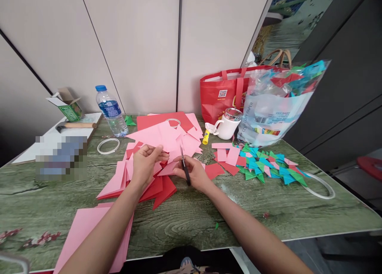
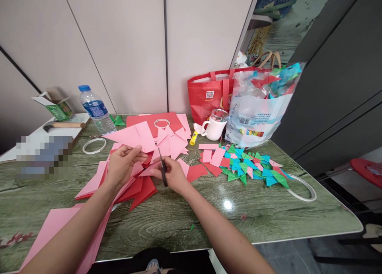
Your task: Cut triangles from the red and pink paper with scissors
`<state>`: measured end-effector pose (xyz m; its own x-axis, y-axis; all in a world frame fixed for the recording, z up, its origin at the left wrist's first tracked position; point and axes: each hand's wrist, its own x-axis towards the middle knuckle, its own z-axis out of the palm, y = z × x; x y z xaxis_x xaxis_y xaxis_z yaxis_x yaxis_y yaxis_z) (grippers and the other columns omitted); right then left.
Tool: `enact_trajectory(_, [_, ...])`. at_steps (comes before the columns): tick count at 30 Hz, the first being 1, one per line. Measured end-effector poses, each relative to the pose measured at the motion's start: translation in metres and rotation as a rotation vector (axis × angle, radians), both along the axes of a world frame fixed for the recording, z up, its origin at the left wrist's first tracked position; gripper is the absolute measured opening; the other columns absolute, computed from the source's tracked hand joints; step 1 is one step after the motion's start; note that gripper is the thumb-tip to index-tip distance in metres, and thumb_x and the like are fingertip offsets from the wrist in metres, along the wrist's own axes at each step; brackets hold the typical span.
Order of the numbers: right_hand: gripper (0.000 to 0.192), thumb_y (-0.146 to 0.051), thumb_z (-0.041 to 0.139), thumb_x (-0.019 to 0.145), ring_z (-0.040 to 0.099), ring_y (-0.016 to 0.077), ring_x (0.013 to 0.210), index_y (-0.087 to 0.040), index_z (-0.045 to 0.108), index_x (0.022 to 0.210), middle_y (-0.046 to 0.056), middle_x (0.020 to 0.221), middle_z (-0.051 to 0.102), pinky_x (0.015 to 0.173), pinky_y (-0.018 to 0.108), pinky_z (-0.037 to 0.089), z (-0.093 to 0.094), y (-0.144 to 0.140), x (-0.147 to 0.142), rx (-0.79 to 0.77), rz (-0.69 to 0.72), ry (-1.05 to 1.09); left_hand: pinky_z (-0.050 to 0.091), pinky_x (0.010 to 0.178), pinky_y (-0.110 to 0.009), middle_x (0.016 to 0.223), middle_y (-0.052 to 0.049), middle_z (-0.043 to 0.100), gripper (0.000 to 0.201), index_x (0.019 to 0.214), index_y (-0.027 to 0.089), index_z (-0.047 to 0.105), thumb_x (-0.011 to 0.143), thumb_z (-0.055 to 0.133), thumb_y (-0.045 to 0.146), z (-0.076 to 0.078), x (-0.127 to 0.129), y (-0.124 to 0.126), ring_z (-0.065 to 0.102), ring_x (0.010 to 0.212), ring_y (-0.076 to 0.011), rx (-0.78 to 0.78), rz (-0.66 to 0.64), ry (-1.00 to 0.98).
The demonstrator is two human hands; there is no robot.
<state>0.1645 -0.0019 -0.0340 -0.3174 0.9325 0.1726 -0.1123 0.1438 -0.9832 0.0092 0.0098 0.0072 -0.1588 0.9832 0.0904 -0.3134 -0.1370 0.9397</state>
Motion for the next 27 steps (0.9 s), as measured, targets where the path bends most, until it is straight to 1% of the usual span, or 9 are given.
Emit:
enact_trajectory(3, [0.043, -0.040, 0.073, 0.062, 0.049, 0.0106, 0.059, -0.017, 0.056, 0.094, -0.002, 0.067, 0.055, 0.056, 0.023, 0.039, 0.0028, -0.0055, -0.0016, -0.026, 0.119, -0.030, 0.052, 0.057, -0.023, 0.058, -0.003, 0.067, 0.019, 0.069, 0.009, 0.062, 0.059, 0.074, 0.019, 0.0034, 0.0021, -0.0016, 0.064, 0.053, -0.0129, -0.014, -0.030, -0.055])
enact_trajectory(5, [0.044, -0.041, 0.072, 0.062, 0.048, 0.0105, 0.057, -0.017, 0.056, 0.095, -0.002, 0.065, 0.055, 0.055, 0.023, 0.039, 0.0036, -0.0072, -0.0016, -0.042, 0.158, -0.057, 0.052, 0.060, -0.023, 0.058, -0.004, 0.067, 0.018, 0.068, 0.008, 0.064, 0.057, 0.075, 0.017, 0.0051, 0.0032, -0.0029, 0.064, 0.055, -0.0128, -0.044, -0.063, -0.068])
enact_trajectory(7, [0.045, -0.042, 0.072, 0.062, 0.047, 0.0102, 0.056, -0.016, 0.056, 0.094, -0.003, 0.064, 0.054, 0.053, 0.023, 0.038, 0.0034, -0.0079, -0.0016, -0.050, 0.180, -0.080, 0.051, 0.059, -0.023, 0.058, -0.004, 0.067, 0.018, 0.066, 0.008, 0.064, 0.056, 0.075, 0.017, 0.0056, 0.0039, -0.0042, 0.063, 0.054, -0.0129, -0.053, -0.076, -0.043])
enact_trajectory(12, [0.047, -0.043, 0.073, 0.060, 0.046, 0.0103, 0.057, -0.016, 0.056, 0.094, -0.003, 0.064, 0.053, 0.053, 0.023, 0.037, 0.0024, -0.0078, -0.0024, -0.053, 0.191, -0.083, 0.049, 0.054, -0.023, 0.056, -0.003, 0.066, 0.014, 0.064, 0.009, 0.062, 0.058, 0.073, 0.016, 0.0036, 0.0056, -0.0075, 0.061, 0.051, -0.0127, -0.028, -0.103, 0.106])
enact_trajectory(16, [0.047, -0.045, 0.073, 0.059, 0.045, 0.0107, 0.058, -0.016, 0.057, 0.093, -0.003, 0.063, 0.050, 0.055, 0.024, 0.037, 0.0023, -0.0072, -0.0024, -0.062, 0.197, -0.082, 0.049, 0.052, -0.024, 0.054, -0.004, 0.066, 0.014, 0.064, 0.009, 0.063, 0.060, 0.072, 0.019, 0.0023, 0.0069, -0.0089, 0.061, 0.049, -0.0141, -0.070, -0.141, 0.206])
enact_trajectory(22, [0.048, -0.044, 0.073, 0.060, 0.045, 0.0109, 0.060, -0.014, 0.057, 0.094, -0.002, 0.065, 0.050, 0.056, 0.024, 0.036, 0.0037, -0.0068, -0.0002, -0.068, 0.235, -0.076, 0.049, 0.054, -0.024, 0.056, -0.004, 0.066, 0.015, 0.068, 0.010, 0.063, 0.062, 0.072, 0.020, -0.0003, 0.0057, -0.0071, 0.062, 0.051, -0.0142, -0.055, -0.189, 0.206])
enact_trajectory(27, [0.051, -0.045, 0.074, 0.058, 0.045, 0.0110, 0.061, -0.014, 0.057, 0.095, -0.002, 0.066, 0.050, 0.056, 0.024, 0.037, 0.0063, -0.0072, 0.0002, -0.085, 0.244, -0.097, 0.049, 0.054, -0.023, 0.055, -0.003, 0.066, 0.014, 0.067, 0.010, 0.062, 0.063, 0.070, 0.020, -0.0014, 0.0044, -0.0064, 0.061, 0.051, -0.0136, -0.061, -0.181, 0.205])
